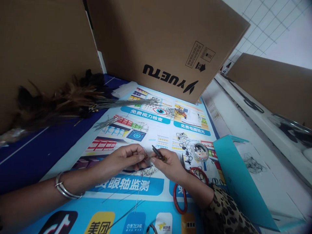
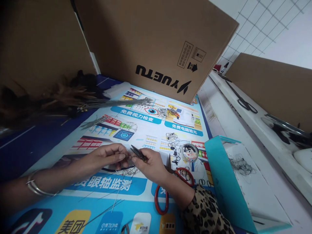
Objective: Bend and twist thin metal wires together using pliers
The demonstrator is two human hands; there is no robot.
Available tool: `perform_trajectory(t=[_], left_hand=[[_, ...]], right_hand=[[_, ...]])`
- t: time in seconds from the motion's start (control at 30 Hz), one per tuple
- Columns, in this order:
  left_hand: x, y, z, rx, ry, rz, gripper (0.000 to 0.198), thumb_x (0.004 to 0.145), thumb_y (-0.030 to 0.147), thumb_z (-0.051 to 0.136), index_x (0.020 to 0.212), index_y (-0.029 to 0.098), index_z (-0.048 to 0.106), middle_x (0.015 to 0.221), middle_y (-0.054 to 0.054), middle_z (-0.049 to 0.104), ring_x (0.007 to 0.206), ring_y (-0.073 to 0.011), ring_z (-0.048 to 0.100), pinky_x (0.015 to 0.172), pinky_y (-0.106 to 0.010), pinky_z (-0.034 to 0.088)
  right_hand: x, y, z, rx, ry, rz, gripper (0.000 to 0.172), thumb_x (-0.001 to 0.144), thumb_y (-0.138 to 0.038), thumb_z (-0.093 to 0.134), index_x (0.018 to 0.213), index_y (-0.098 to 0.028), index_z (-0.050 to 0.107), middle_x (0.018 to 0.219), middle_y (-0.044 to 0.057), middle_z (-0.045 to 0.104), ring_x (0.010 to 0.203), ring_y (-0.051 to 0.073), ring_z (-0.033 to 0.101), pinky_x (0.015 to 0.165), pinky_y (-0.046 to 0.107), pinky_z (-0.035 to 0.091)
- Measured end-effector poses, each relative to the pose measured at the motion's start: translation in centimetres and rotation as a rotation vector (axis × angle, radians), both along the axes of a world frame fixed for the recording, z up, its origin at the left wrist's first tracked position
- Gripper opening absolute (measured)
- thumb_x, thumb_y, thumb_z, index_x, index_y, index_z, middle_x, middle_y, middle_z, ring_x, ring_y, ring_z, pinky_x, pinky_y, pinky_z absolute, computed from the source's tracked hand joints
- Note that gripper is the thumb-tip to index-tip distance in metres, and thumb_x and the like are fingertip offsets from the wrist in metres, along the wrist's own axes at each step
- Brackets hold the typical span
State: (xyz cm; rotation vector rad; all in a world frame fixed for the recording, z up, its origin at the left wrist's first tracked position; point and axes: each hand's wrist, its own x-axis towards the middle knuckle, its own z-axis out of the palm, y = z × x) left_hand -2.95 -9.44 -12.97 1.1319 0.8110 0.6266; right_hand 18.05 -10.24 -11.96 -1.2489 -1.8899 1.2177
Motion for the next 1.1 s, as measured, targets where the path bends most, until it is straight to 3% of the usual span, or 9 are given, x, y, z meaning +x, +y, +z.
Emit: perform_trajectory(t=[0.37, 0.7, 0.93, 1.1], left_hand=[[-0.04, -0.09, -0.04, 0.045, 0.033, -0.022, 0.022, 0.086, 0.038, 0.056, 0.084, 0.017, 0.055, 0.078, -0.003, 0.064, 0.067, -0.0131, 0.055, 0.062, -0.026, 0.042], [-0.1, -0.17, -0.4, 0.33, 0.169, -0.037, 0.025, 0.091, 0.038, 0.046, 0.08, 0.017, 0.054, 0.069, 0.002, 0.047, 0.064, -0.0121, 0.044, 0.058, -0.023, 0.036], [-0.14, -0.15, -0.06, 0.553, 0.34, -0.032, 0.026, 0.09, 0.034, 0.044, 0.075, 0.017, 0.055, 0.065, 0.002, 0.048, 0.061, -0.0127, 0.044, 0.056, -0.022, 0.034], [-0.23, -0.17, -0.2, 0.616, 0.37, -0.071, 0.025, 0.091, 0.034, 0.043, 0.076, 0.017, 0.055, 0.066, 0.001, 0.05, 0.062, -0.0135, 0.047, 0.056, -0.023, 0.034]], right_hand=[[0.26, 0.07, 0.23, 0.004, -0.044, 0.019, 0.017, 0.084, -0.033, 0.053, 0.079, -0.017, 0.057, 0.067, -0.002, 0.05, 0.063, 0.011, 0.046, 0.055, 0.021, 0.034], [0.07, 0.01, 0.52, 0.021, -0.072, 0.029, 0.019, 0.084, -0.034, 0.052, 0.077, -0.017, 0.058, 0.064, -0.003, 0.048, 0.061, 0.011, 0.044, 0.055, 0.021, 0.032], [0.16, 0.03, 0.21, 0.019, -0.066, 0.021, 0.018, 0.084, -0.034, 0.053, 0.077, -0.017, 0.057, 0.063, -0.003, 0.048, 0.06, 0.011, 0.043, 0.055, 0.021, 0.033], [0.09, 0.05, 0.23, 0.025, -0.067, 0.027, 0.019, 0.084, -0.034, 0.053, 0.077, -0.017, 0.058, 0.065, -0.002, 0.049, 0.062, 0.011, 0.044, 0.056, 0.021, 0.033]])
